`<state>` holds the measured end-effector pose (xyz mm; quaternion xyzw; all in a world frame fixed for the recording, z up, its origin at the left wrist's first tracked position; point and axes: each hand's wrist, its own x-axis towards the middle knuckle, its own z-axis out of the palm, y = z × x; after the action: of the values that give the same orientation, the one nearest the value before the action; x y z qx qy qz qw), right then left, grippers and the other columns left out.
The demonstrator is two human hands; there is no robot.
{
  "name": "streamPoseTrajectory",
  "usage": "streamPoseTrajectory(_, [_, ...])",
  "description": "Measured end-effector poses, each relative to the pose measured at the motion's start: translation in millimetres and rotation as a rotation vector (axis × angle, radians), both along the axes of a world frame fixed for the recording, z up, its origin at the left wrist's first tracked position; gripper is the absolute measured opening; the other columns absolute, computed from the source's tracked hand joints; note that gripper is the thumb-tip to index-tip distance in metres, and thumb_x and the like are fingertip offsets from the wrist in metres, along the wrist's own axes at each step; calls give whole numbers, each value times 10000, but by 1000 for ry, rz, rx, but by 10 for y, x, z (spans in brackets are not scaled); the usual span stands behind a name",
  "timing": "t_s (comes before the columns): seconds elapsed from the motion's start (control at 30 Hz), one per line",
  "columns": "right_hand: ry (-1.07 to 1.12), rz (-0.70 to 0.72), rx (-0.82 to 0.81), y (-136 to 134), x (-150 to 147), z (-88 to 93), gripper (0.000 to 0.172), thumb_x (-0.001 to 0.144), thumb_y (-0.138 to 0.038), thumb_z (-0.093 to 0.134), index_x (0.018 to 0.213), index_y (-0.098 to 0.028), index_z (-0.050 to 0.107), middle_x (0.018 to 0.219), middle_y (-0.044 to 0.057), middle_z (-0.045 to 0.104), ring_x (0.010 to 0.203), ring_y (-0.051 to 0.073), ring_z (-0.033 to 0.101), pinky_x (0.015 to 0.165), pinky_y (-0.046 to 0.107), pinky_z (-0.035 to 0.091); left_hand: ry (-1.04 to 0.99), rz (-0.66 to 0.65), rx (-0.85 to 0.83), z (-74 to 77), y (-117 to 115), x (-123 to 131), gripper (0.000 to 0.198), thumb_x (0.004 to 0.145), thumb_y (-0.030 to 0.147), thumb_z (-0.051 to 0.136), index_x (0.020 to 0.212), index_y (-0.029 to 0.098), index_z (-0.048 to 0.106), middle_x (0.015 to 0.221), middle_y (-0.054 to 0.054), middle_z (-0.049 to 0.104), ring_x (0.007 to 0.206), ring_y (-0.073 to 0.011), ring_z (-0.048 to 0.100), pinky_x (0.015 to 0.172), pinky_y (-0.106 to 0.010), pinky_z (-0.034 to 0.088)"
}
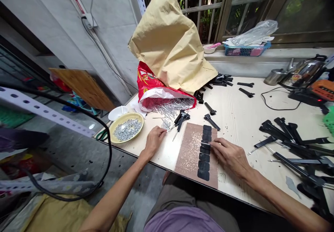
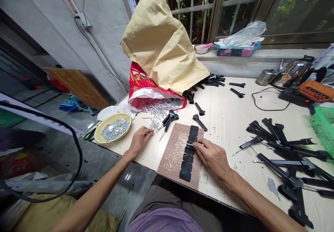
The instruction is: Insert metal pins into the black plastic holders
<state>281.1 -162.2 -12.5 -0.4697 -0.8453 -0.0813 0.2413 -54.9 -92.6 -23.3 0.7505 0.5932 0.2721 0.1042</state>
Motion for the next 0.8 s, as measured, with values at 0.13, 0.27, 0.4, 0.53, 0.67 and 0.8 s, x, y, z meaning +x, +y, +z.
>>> streamPoseTrajectory(0.13, [82, 22, -32, -8, -32, 44, 228, 937, -234, 455, 1039, -193, 654, 1005, 37, 671, 829, 142, 628, 697, 252, 482, 227, -144, 93, -10, -40, 131, 214, 901, 269, 483, 969, 221, 680, 881, -60, 592, 864, -185, 522, 708, -280, 406])
streamPoseTrajectory(0.27, [112, 43, -57, -44, -29, 58, 227, 931, -220, 462, 1056, -192, 649, 1022, 35, 671, 857, 139, 635, 710, 250, 504, 288, -182, 86, 3, 35, 154, 209, 903, 293, 483, 952, 212, 669, 904, -63, 591, 881, -191, 507, 699, -283, 406])
streamPoseTrajectory(0.4, [151, 43, -101, -74, -37, 41, 235, 935, -228, 453, 1074, -200, 641, 1040, 35, 663, 891, 138, 635, 725, 248, 517, 188, -176, 38, -11, 101, 114, 174, 884, 272, 514, 880, 191, 668, 882, -62, 600, 888, -198, 515, 742, -300, 418])
streamPoseTrajectory(0.53, [235, 27, -141, -75, -124, 117, 237, 942, -251, 444, 1066, -215, 642, 1029, 29, 657, 892, 131, 635, 721, 241, 517, -213, -72, -102, 46, 57, 208, 121, 818, 264, 601, 779, 166, 660, 814, -52, 614, 808, -178, 538, 727, -293, 435])
streamPoseTrajectory(0.67, [304, 5, -173, -34, -288, 271, 228, 944, -285, 447, 1024, -226, 653, 987, 21, 656, 841, 120, 632, 689, 226, 501, -1079, 29, -599, 189, -93, 548, 237, 729, 350, 703, 786, 128, 643, 708, -22, 601, 574, -89, 514, 551, -216, 444])
streamPoseTrajectory(0.8, [245, -41, -175, 26, -406, 379, 251, 953, -300, 425, 991, -211, 656, 946, 32, 655, 787, 124, 622, 652, 225, 476, -1581, -54, -911, 286, -240, 944, 263, 636, 249, 798, 794, 111, 640, 730, -19, 623, 611, -67, 570, 597, -178, 504])
